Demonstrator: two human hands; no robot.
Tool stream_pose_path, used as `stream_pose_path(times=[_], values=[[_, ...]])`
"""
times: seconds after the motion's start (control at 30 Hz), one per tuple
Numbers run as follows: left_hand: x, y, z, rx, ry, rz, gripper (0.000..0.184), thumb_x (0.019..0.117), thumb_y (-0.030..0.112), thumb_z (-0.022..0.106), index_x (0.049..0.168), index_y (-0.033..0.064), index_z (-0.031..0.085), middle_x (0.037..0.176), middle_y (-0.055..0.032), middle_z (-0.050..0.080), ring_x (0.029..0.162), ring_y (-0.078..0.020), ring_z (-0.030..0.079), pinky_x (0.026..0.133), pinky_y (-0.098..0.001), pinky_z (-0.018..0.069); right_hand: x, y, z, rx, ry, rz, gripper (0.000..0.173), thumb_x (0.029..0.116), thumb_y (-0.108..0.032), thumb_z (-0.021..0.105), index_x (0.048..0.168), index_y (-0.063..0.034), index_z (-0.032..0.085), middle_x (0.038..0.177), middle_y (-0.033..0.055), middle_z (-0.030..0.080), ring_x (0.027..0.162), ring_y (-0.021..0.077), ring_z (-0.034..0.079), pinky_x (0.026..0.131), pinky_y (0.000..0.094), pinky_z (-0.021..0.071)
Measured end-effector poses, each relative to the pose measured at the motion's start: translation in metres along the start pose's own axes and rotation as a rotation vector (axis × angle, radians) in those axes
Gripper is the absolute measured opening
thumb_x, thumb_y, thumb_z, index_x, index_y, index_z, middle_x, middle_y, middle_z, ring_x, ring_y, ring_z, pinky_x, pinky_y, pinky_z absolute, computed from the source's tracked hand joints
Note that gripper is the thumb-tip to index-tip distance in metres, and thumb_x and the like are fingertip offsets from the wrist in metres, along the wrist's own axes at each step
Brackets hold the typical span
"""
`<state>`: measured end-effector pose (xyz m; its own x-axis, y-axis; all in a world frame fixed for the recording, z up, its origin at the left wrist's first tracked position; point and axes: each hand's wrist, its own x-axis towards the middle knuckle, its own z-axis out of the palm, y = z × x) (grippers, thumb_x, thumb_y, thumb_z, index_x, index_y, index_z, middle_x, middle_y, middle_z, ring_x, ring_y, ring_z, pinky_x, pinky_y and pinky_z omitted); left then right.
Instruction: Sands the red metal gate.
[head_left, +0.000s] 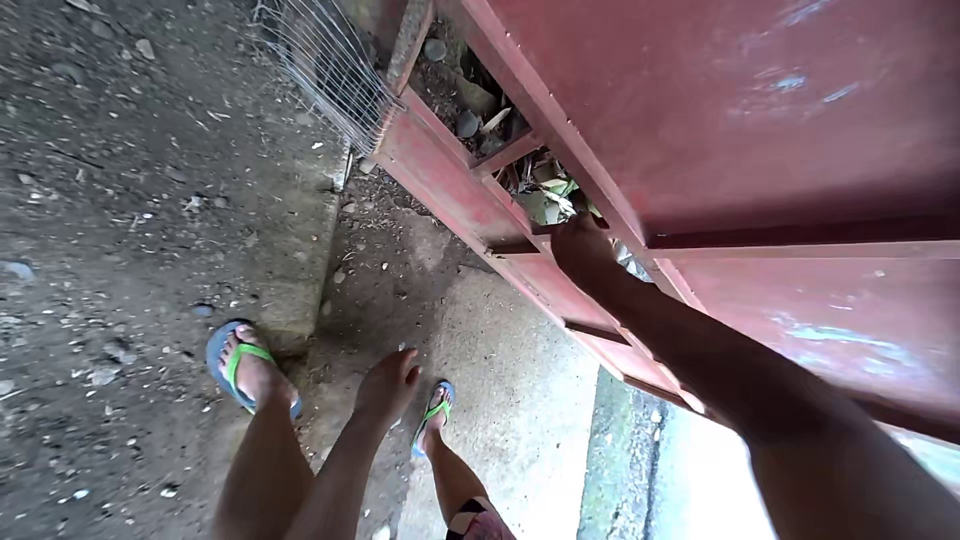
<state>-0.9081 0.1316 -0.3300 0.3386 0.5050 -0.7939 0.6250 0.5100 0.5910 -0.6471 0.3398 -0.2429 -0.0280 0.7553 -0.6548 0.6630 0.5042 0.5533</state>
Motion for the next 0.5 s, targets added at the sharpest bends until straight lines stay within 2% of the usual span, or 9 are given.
stream_pose_path(times=[0.07, 0.13, 0.17, 0.23, 0.3, 0.37, 0.43, 0.47, 0.5], values=[[0.003, 0.004, 0.0, -0.007, -0.003, 0.066, 0.046, 0.1096, 0.026, 0.047, 0.15, 0.0058, 0.049, 0.15, -0.0161, 0.054, 0.139, -0.0289, 0.053, 0.118, -0.0457, 0.0379, 0.028, -0.003, 0.004, 0.087, 0.008, -0.013, 0.029, 0.1006, 0.007, 0.044, 0.123, 0.0124, 0.061, 0.119, 0.0278, 0.067, 0.121, 0.0414, 0.06, 0.113, 0.0525, 0.0353], [0.001, 0.0, -0.002, 0.003, -0.003, 0.066, 0.046, 0.1096, 0.025, 0.047, 0.151, 0.0051, 0.049, 0.149, -0.017, 0.055, 0.138, -0.0304, 0.053, 0.118, -0.046, 0.0382, 0.025, 0.011, 0.017, 0.209, 0.14, -0.116, 0.029, 0.0996, 0.006, 0.048, 0.123, 0.0065, 0.065, 0.115, 0.0273, 0.069, 0.116, 0.043, 0.063, 0.114, 0.0559, 0.0348], [-0.001, -0.003, -0.005, 0.012, 0.007, 0.038, 0.046, 0.1097, 0.025, 0.046, 0.151, 0.0053, 0.048, 0.149, -0.0173, 0.054, 0.138, -0.031, 0.053, 0.118, -0.047, 0.0384, 0.014, 0.019, 0.021, 0.231, 0.222, -0.182, 0.028, 0.0997, 0.005, 0.049, 0.122, 0.0061, 0.066, 0.114, 0.027, 0.069, 0.115, 0.0434, 0.064, 0.113, 0.0565, 0.0363], [-0.003, -0.007, -0.011, 0.02, 0.035, -0.015, 0.046, 0.11, 0.026, 0.046, 0.151, 0.0057, 0.048, 0.149, -0.0173, 0.054, 0.139, -0.0312, 0.053, 0.117, -0.0478, 0.038, -0.002, 0.029, 0.017, 0.185, 0.324, -0.253, 0.019, 0.098, 0.006, 0.052, 0.109, 0.0108, 0.067, 0.109, 0.0278, 0.07, 0.11, 0.0437, 0.066, 0.108, 0.0553, 0.0419], [-0.002, -0.002, -0.015, 0.024, 0.041, -0.03, 0.046, 0.1102, 0.027, 0.045, 0.151, 0.0061, 0.048, 0.149, -0.0167, 0.054, 0.139, -0.0305, 0.052, 0.117, -0.0474, 0.0379, -0.002, 0.021, 0.017, 0.094, 0.268, -0.187, 0.021, 0.0988, 0.006, 0.049, 0.109, 0.0129, 0.065, 0.108, 0.0272, 0.069, 0.111, 0.0407, 0.066, 0.108, 0.051, 0.0423], [0.001, 0.004, -0.015, 0.018, 0.032, 0.001, 0.046, 0.11, 0.026, 0.045, 0.152, 0.0063, 0.048, 0.15, -0.0162, 0.054, 0.14, -0.0296, 0.052, 0.118, -0.0467, 0.0376, 0.021, -0.004, 0.018, 0.141, 0.115, -0.057, 0.027, 0.1006, 0.006, 0.045, 0.122, 0.0154, 0.06, 0.118, 0.0291, 0.067, 0.12, 0.0413, 0.062, 0.114, 0.0503, 0.0375], [0.002, 0.007, -0.012, 0.001, 0.021, 0.064, 0.046, 0.1095, 0.026, 0.047, 0.15, 0.0051, 0.049, 0.148, -0.0172, 0.055, 0.138, -0.0302, 0.053, 0.118, -0.0463, 0.0381, 0.036, -0.034, 0.011, 0.477, 0.065, 0.074, 0.033, 0.1032, 0.002, 0.044, 0.132, 0.0142, 0.055, 0.127, 0.0322, 0.063, 0.124, 0.0454, 0.059, 0.11, 0.0552, 0.0427], [0.004, 0.005, -0.013, -0.001, 0.019, 0.082, 0.046, 0.1093, 0.025, 0.047, 0.15, 0.0049, 0.049, 0.148, -0.0176, 0.056, 0.138, -0.0303, 0.054, 0.118, -0.0459, 0.0382, 0.036, -0.048, 0.001, 0.704, 0.084, 0.111, 0.033, 0.1046, -0.002, 0.044, 0.133, 0.0097, 0.057, 0.126, 0.0319, 0.064, 0.12, 0.0477, 0.062, 0.102, 0.0604, 0.0482], [0.006, 0.003, -0.014, -0.003, 0.017, 0.084, 0.046, 0.1092, 0.025, 0.047, 0.15, 0.0043, 0.049, 0.148, -0.0184, 0.056, 0.138, -0.0308, 0.054, 0.118, -0.0462, 0.0382, 0.032, -0.061, -0.007, 0.93, 0.102, 0.099, 0.032, 0.1068, -0.007, 0.045, 0.132, 0.0038, 0.06, 0.125, 0.0295, 0.065, 0.118, 0.0471, 0.063, 0.101, 0.0626, 0.048]])
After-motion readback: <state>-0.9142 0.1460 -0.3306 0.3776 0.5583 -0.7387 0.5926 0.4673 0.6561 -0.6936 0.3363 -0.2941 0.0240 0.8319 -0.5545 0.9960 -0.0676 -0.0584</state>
